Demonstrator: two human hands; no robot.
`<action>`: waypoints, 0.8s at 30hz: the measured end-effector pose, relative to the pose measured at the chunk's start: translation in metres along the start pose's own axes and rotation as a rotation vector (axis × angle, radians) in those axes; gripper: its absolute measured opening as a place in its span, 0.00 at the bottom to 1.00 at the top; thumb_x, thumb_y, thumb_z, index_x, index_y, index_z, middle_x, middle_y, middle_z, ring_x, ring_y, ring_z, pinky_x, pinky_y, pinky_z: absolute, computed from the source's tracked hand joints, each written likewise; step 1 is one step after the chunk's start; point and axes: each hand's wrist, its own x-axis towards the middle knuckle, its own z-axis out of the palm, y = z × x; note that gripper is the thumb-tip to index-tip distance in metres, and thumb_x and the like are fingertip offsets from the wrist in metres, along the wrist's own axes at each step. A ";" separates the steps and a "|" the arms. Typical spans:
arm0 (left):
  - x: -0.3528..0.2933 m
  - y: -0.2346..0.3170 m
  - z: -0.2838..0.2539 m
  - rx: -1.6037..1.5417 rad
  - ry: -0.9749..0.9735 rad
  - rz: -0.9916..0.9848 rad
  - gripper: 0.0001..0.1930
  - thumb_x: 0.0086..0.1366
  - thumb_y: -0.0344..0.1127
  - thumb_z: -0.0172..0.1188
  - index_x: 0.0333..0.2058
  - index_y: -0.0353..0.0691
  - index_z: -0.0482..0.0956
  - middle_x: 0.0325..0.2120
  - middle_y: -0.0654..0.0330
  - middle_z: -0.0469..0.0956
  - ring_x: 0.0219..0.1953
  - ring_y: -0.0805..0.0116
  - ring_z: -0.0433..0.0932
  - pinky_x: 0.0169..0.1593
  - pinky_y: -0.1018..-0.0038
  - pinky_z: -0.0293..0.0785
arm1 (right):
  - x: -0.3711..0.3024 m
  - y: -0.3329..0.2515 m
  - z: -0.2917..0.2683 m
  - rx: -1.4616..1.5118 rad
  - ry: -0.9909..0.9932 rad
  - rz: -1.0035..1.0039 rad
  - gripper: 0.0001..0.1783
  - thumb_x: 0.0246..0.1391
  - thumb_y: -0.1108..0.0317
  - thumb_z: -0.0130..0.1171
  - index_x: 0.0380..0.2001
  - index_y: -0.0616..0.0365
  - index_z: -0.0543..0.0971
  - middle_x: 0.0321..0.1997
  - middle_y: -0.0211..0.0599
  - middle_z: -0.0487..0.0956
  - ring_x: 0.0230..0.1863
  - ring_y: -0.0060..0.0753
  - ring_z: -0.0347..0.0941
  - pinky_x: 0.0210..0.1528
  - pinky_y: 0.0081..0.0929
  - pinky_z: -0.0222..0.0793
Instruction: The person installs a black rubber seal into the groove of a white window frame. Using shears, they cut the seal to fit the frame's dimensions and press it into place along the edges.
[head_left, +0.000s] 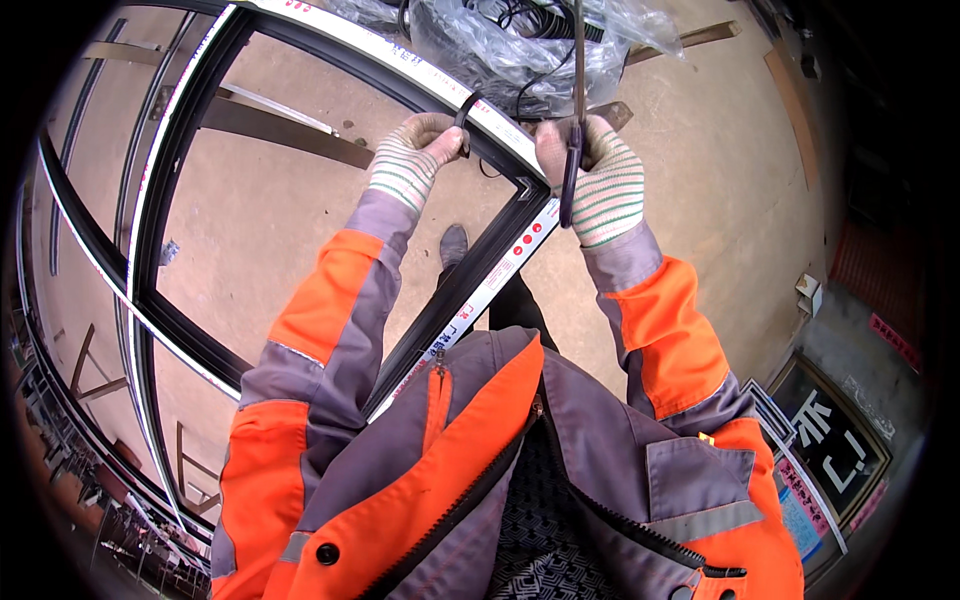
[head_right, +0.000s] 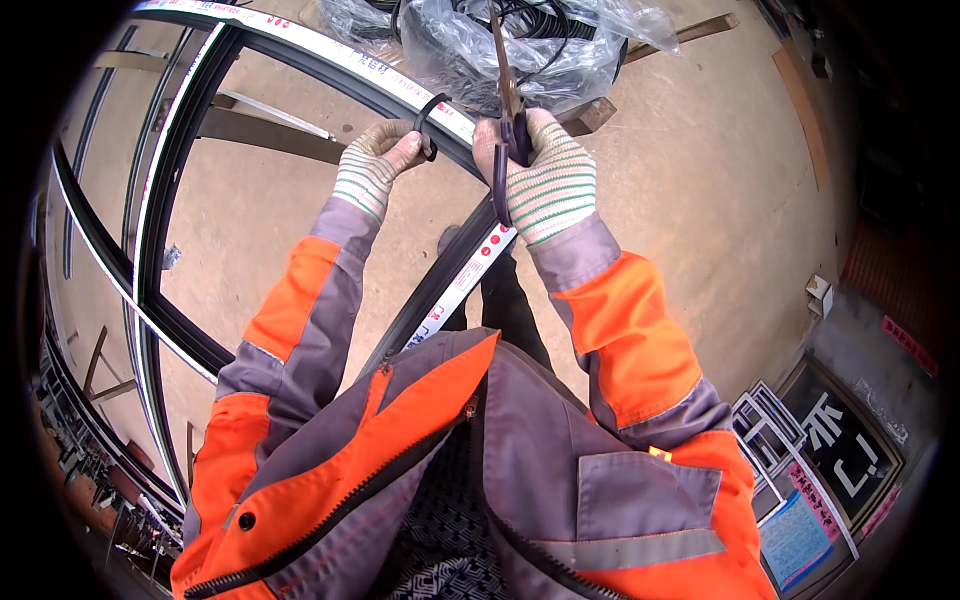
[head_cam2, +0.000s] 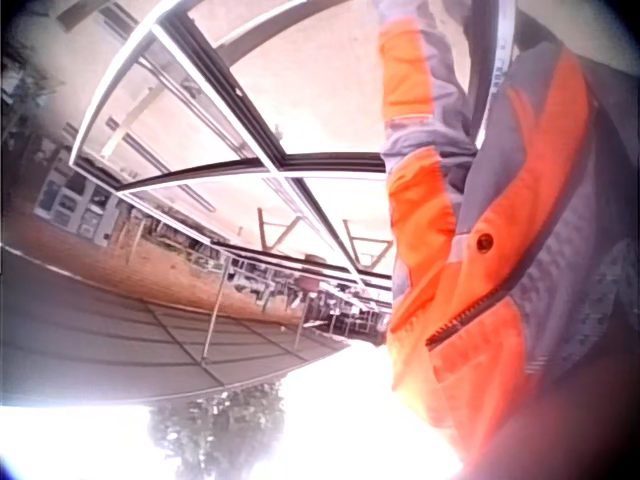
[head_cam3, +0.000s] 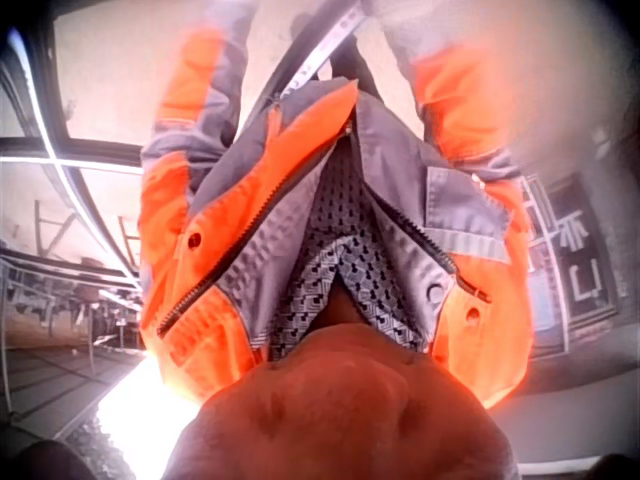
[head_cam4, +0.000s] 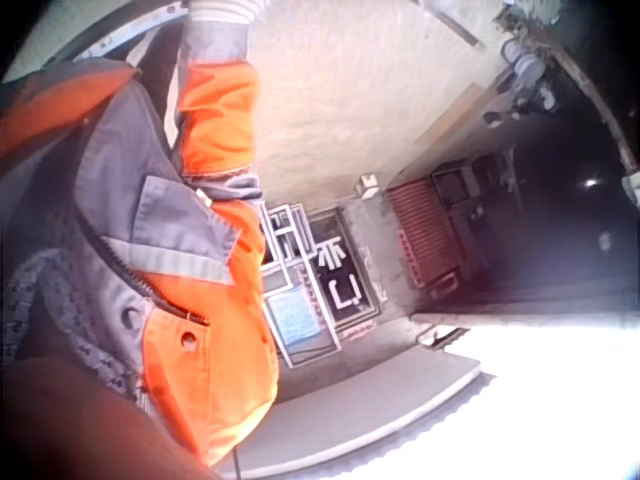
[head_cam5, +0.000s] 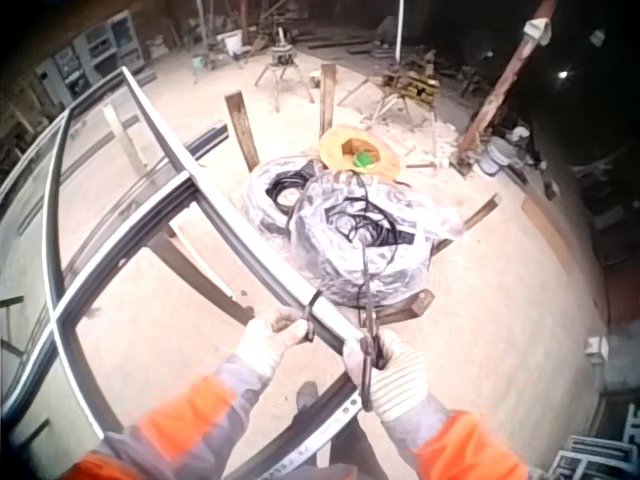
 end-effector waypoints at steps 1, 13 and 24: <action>-0.002 0.000 0.000 -0.039 0.007 -0.022 0.11 0.64 0.28 0.63 0.43 0.32 0.76 0.34 0.55 0.82 0.38 0.68 0.81 0.49 0.72 0.79 | -0.013 0.003 0.004 -0.113 -0.086 0.130 0.19 0.54 0.54 0.66 0.30 0.62 0.78 0.20 0.29 0.75 0.23 0.15 0.66 0.28 0.22 0.67; -0.002 0.001 0.001 -0.003 0.024 0.024 0.12 0.62 0.29 0.65 0.42 0.31 0.78 0.34 0.57 0.81 0.36 0.72 0.78 0.44 0.77 0.76 | -0.058 0.079 0.036 -0.093 -0.402 0.441 0.30 0.56 0.38 0.57 0.29 0.60 0.78 0.20 0.31 0.72 0.22 0.25 0.67 0.26 0.27 0.65; -0.002 -0.002 0.003 0.007 0.050 0.031 0.11 0.61 0.26 0.65 0.42 0.33 0.78 0.35 0.58 0.82 0.37 0.72 0.79 0.46 0.75 0.77 | -0.062 0.079 0.046 0.070 -0.382 0.418 0.27 0.56 0.38 0.59 0.27 0.53 0.77 0.17 0.16 0.66 0.16 0.13 0.58 0.17 0.17 0.53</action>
